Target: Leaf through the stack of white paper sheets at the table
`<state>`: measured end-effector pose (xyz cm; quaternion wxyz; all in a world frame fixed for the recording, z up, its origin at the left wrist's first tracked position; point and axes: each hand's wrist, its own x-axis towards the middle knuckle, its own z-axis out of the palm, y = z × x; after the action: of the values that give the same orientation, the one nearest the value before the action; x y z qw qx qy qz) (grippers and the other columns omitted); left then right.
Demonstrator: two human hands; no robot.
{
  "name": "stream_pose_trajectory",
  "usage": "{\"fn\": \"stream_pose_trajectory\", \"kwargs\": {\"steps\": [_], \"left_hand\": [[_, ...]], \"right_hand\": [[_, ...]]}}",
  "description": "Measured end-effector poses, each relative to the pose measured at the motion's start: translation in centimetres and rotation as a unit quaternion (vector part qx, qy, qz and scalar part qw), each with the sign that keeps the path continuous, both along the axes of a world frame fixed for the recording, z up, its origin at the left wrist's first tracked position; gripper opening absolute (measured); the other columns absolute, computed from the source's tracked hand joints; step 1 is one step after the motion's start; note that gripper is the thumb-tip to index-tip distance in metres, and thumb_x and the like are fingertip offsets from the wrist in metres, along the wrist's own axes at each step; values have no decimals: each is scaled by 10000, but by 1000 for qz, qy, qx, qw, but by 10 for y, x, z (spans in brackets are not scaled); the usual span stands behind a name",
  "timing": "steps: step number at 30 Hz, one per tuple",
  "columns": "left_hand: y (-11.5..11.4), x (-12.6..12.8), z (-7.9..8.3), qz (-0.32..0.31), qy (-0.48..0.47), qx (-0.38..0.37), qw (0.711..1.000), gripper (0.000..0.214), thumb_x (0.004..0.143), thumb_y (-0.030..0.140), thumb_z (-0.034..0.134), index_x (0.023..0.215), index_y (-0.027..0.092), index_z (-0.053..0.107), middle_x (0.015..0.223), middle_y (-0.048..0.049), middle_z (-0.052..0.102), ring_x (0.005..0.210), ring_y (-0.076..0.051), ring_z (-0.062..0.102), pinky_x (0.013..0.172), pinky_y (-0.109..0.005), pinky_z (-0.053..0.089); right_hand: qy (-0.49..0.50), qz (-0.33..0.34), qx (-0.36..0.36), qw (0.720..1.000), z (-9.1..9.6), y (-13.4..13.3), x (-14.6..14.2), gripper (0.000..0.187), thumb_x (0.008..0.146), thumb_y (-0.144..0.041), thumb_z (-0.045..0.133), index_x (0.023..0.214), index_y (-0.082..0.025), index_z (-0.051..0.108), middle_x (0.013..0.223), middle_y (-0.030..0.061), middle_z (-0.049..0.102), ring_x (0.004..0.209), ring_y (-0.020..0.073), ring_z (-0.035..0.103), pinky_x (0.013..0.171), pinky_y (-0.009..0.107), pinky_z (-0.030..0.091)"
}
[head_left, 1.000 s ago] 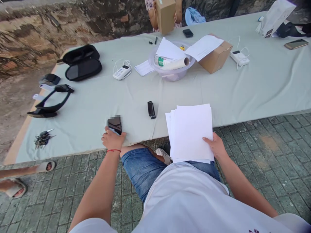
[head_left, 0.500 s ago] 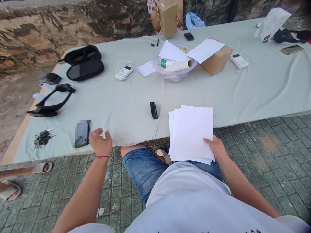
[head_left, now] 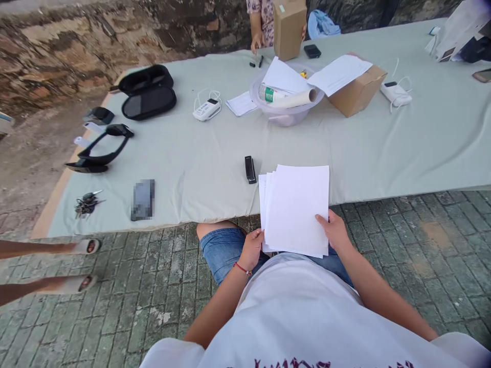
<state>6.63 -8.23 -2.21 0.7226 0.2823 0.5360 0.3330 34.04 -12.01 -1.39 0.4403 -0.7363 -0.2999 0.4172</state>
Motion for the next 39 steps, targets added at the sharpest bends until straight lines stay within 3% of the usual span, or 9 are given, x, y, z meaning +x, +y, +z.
{"fn": "stream_pose_trajectory", "kwargs": {"steps": [6, 9, 12, 16, 18, 25, 30, 34, 39], "left_hand": [[13, 0, 4, 27, 59, 35, 997, 401, 699, 501, 756, 877, 150, 679, 809, -27, 707, 728, -163, 624, 715, -282, 478], [14, 7, 8, 46, 90, 63, 993, 524, 746, 473, 707, 1166, 175, 608, 848, -31, 712, 769, -183, 645, 767, -307, 488], [15, 9, 14, 47, 137, 107, 984, 671, 783, 414, 675, 1377, 210, 441, 807, -7, 699, 683, -166, 622, 699, -286, 477], [16, 7, 20, 15, 170, 130, 977, 332, 799, 394, 654, 1059, 187, 663, 812, -26, 691, 722, -163, 610, 685, -262, 452], [16, 8, 21, 10, 164, 113, 980, 298, 810, 442, 640, 909, 169, 705, 850, -45, 697, 771, -172, 609, 704, -262, 450], [11, 12, 15, 25, 97, 65, 993, 387, 769, 535, 682, 824, 151, 691, 793, -27, 662, 753, -152, 564, 696, -251, 435], [8, 10, 15, 40, 51, 39, 997, 373, 731, 522, 722, 789, 158, 664, 774, -11, 643, 720, -133, 546, 682, -245, 436], [10, 9, 16, 29, 85, 44, 995, 368, 671, 483, 779, 741, 151, 638, 698, 15, 610, 628, -105, 506, 599, -226, 396], [11, 9, 10, 70, 103, 42, 991, 439, 590, 453, 842, 708, 178, 519, 663, 41, 594, 574, -97, 514, 560, -226, 394]], "right_hand": [[-118, 8, -21, 993, -7, -14, 29, 330, 799, -478, 612, 955, -208, 719, 860, 27, 734, 760, 226, 636, 705, 344, 507], [-128, -34, -15, 991, -6, -17, 55, 365, 791, -466, 622, 1015, -193, 718, 902, 40, 741, 777, 229, 647, 710, 349, 516], [-79, -84, -1, 993, -2, -18, 76, 406, 751, -447, 668, 1055, -181, 711, 952, 56, 750, 817, 241, 669, 719, 354, 537], [26, -80, 3, 996, 3, -16, 74, 417, 717, -430, 720, 1064, -199, 709, 984, 56, 758, 812, 244, 694, 717, 365, 564], [75, -61, 7, 995, 4, -13, 60, 405, 716, -427, 732, 1055, -206, 711, 983, 51, 761, 798, 240, 702, 730, 375, 574], [105, -1, 16, 994, 1, -1, 14, 421, 750, -468, 708, 1075, -201, 712, 1061, 55, 754, 901, 255, 708, 773, 369, 577], [84, 3, 15, 996, -3, 3, 16, 416, 764, -457, 698, 1080, -187, 707, 1053, 65, 755, 896, 256, 702, 755, 361, 570], [99, 3, 13, 995, -5, 4, 16, 415, 749, -464, 710, 1062, -192, 709, 1032, 61, 758, 872, 251, 707, 748, 361, 571], [51, 7, -2, 999, -5, 2, 15, 422, 741, -477, 705, 1042, -181, 716, 1024, 71, 759, 906, 266, 701, 753, 371, 570]]}}
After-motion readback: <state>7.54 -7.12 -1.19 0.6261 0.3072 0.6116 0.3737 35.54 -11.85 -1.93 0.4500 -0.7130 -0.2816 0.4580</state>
